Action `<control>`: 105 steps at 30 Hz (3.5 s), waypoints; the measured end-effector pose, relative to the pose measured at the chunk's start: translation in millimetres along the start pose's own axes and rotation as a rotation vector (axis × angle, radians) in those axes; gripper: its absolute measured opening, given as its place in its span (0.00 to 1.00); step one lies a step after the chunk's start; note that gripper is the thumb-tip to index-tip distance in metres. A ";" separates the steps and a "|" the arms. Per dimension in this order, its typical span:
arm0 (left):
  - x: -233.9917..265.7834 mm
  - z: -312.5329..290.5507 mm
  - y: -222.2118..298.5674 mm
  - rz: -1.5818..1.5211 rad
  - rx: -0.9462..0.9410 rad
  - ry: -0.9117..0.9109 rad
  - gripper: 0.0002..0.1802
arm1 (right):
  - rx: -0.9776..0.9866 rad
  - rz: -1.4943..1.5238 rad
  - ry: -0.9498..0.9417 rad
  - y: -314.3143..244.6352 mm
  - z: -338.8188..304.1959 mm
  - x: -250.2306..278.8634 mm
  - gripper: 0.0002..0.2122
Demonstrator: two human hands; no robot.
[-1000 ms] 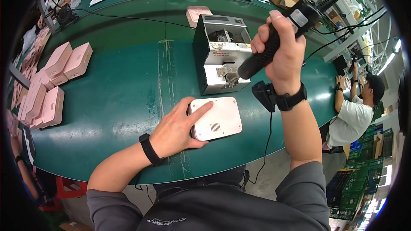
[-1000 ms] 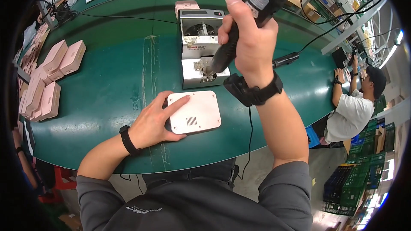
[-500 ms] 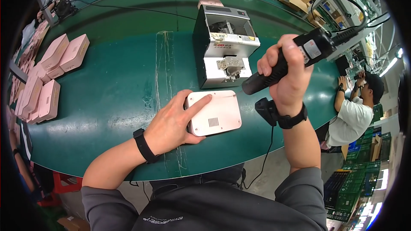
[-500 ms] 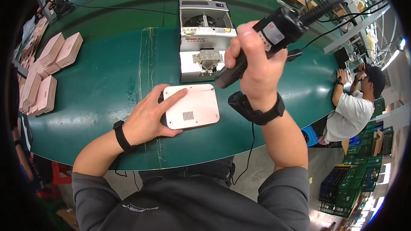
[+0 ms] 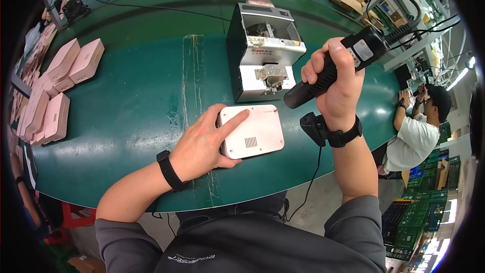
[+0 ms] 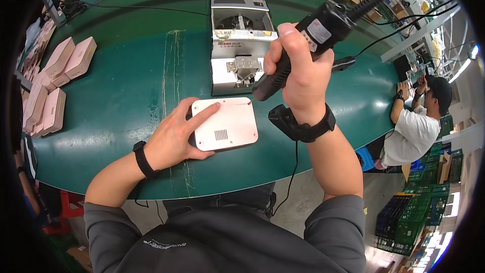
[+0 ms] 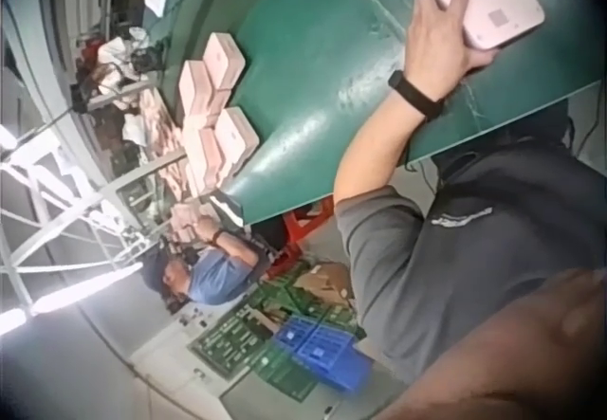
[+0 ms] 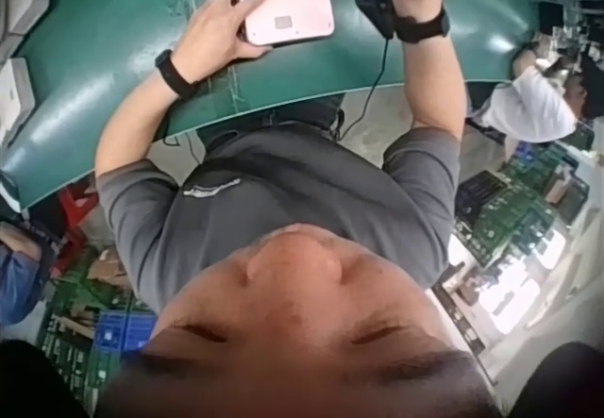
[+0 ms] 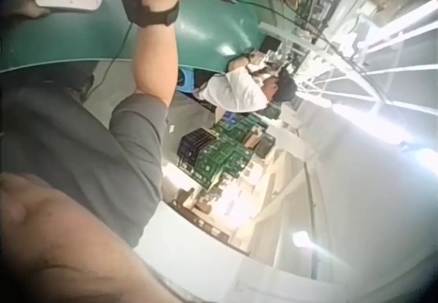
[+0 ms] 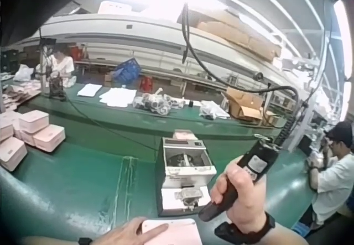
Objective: Fasten screws into electronic components using an electric screwdriver on an assembly line.
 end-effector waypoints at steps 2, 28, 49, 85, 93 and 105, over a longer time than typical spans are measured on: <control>-0.3 -0.7 0.4 0.025 -0.035 -0.001 0.50 | 0.031 0.019 0.033 -7.7 4.8 -1.3 0.11; -3.4 -1.4 -5.8 0.076 -0.088 0.041 0.48 | 0.081 0.112 -0.117 -20.9 13.7 -31.0 0.14; -1.0 0.9 6.8 -0.103 -0.270 0.394 0.09 | 0.126 0.355 -0.237 -52.2 -29.4 -55.4 0.18; -7.2 3.6 -3.8 -0.157 -0.097 0.063 0.40 | 0.059 0.081 -0.119 4.0 8.3 -37.6 0.12; -7.1 3.0 -4.7 -0.169 -0.094 0.065 0.40 | 0.047 0.134 -0.097 11.4 10.0 -36.4 0.13; -7.2 1.5 -4.9 -0.161 -0.099 -0.005 0.45 | 0.173 0.043 0.018 -23.9 21.0 -8.2 0.11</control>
Point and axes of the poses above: each hand's wrist, its own z-axis towards the middle knuckle, its own x-axis out of the back of the hand, y = z × x, the point moved 1 cm from there along z, towards the middle knuckle, and after that the axes turned 14 degrees about -y, right-handed, at the moved point
